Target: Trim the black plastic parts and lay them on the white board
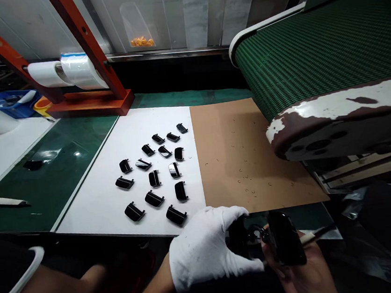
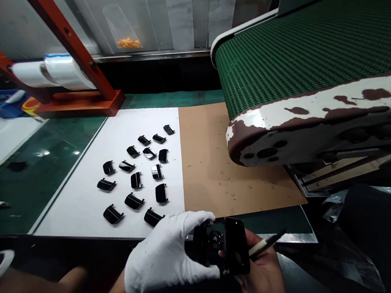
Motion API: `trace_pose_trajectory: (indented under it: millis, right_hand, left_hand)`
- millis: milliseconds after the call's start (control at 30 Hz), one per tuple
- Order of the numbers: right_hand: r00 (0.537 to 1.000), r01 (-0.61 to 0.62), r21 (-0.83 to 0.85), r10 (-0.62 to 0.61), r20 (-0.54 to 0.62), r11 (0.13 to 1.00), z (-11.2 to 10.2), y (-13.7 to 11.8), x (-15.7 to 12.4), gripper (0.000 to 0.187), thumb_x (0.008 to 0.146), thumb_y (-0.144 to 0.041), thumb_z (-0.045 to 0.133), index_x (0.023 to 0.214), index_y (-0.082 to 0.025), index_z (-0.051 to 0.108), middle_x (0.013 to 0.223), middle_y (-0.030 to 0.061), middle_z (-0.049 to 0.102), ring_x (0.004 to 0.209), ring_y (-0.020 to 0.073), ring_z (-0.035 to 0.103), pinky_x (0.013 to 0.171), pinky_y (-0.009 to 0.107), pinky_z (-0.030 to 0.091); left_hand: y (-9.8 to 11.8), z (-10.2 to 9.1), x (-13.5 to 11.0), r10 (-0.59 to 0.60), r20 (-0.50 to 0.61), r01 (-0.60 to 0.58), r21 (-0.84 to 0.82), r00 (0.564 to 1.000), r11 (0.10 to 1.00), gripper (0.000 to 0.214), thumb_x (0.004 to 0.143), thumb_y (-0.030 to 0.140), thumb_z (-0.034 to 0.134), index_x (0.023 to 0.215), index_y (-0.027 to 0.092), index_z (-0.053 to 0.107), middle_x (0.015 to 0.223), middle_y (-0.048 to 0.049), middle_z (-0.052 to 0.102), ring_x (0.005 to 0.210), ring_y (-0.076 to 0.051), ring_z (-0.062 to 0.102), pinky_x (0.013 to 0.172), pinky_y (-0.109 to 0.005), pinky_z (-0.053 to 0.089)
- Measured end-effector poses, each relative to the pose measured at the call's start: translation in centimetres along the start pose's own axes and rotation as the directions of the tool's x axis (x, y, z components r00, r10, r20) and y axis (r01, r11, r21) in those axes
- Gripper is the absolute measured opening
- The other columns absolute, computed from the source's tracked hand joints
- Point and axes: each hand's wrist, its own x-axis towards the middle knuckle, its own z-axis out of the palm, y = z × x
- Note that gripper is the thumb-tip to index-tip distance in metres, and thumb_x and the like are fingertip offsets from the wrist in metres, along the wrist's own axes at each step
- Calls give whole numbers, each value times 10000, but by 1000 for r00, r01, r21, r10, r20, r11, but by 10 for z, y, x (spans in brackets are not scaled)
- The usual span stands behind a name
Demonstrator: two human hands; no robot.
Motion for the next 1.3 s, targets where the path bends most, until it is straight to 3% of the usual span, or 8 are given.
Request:
trace_pose_trajectory:
  millis: [367, 600, 867, 967, 1067, 1133, 1233, 1300]
  right_hand:
    - [1000, -11, 49, 10, 15, 999, -5, 5, 3, 266, 548, -402, 854, 628, -197, 703, 486, -4, 564, 388, 75, 425, 376, 201, 393]
    - [999, -20, 48, 19, 30, 999, -2, 4, 4, 285, 551, -405, 849, 735, -216, 739, 560, 27, 660, 378, 55, 416, 354, 164, 339]
    - [999, -52, 43, 53, -12, 998, -6, 0, -2, 285, 559, -413, 843, 750, -226, 744, 583, 46, 672, 460, 127, 557, 352, 173, 359]
    - [999, -25, 63, 26, -25, 998, -13, 3, -4, 303, 561, -416, 842, 777, -224, 749, 586, 30, 658, 449, 107, 544, 373, 175, 398]
    - [1000, -9, 82, 11, -22, 997, -23, 8, -5, 307, 564, -396, 844, 802, -228, 749, 587, 6, 636, 405, 78, 492, 377, 185, 421]
    - [999, -13, 77, 17, -48, 997, -30, 10, -6, 305, 533, -362, 867, 784, -238, 746, 630, 12, 651, 449, 103, 539, 397, 199, 448]
    - [997, -22, 62, 27, -79, 998, -36, 10, -9, 306, 521, -339, 875, 778, -248, 738, 645, 7, 635, 489, 124, 555, 414, 212, 463]
    - [998, -12, 44, 15, -54, 999, -36, 9, -10, 257, 577, -362, 842, 775, -241, 734, 618, -4, 599, 421, 86, 461, 374, 206, 420]
  left_hand:
    - [-1, 2, 0, -21, -6, 21, -27, 1000, 999, 346, 699, 495, 738, 832, 203, 608, 730, 33, 651, 647, -146, 601, 595, -214, 426]
    - [-1, 3, -2, -28, -52, 29, 10, 998, 1000, 420, 676, 563, 728, 883, 211, 629, 741, 14, 650, 683, -174, 604, 643, -243, 447]
    - [4, 10, -3, -11, -114, 13, 15, 993, 1000, 448, 671, 582, 725, 938, 233, 639, 772, 5, 676, 709, -191, 628, 719, -283, 474]
    - [2, 15, -2, 20, -106, -21, -14, 994, 1000, 434, 670, 569, 734, 915, 225, 639, 765, 9, 684, 693, -184, 634, 718, -280, 475]
    - [-3, 26, 1, 37, -150, -40, -18, 988, 999, 545, 621, 567, 769, 1008, 209, 632, 853, -21, 708, 752, -212, 653, 754, -305, 479]
    - [-6, 33, 3, 41, -168, -44, -15, 985, 999, 609, 599, 573, 781, 1053, 199, 623, 876, -33, 709, 780, -227, 657, 769, -318, 478]
    - [-7, 40, 5, 58, -123, -65, -52, 991, 997, 525, 632, 569, 764, 981, 201, 630, 808, -5, 695, 737, -203, 654, 753, -299, 469]
    - [-8, 41, 6, 75, -94, -82, -75, 993, 994, 478, 657, 570, 747, 945, 207, 629, 789, 4, 688, 723, -195, 655, 740, -286, 462]
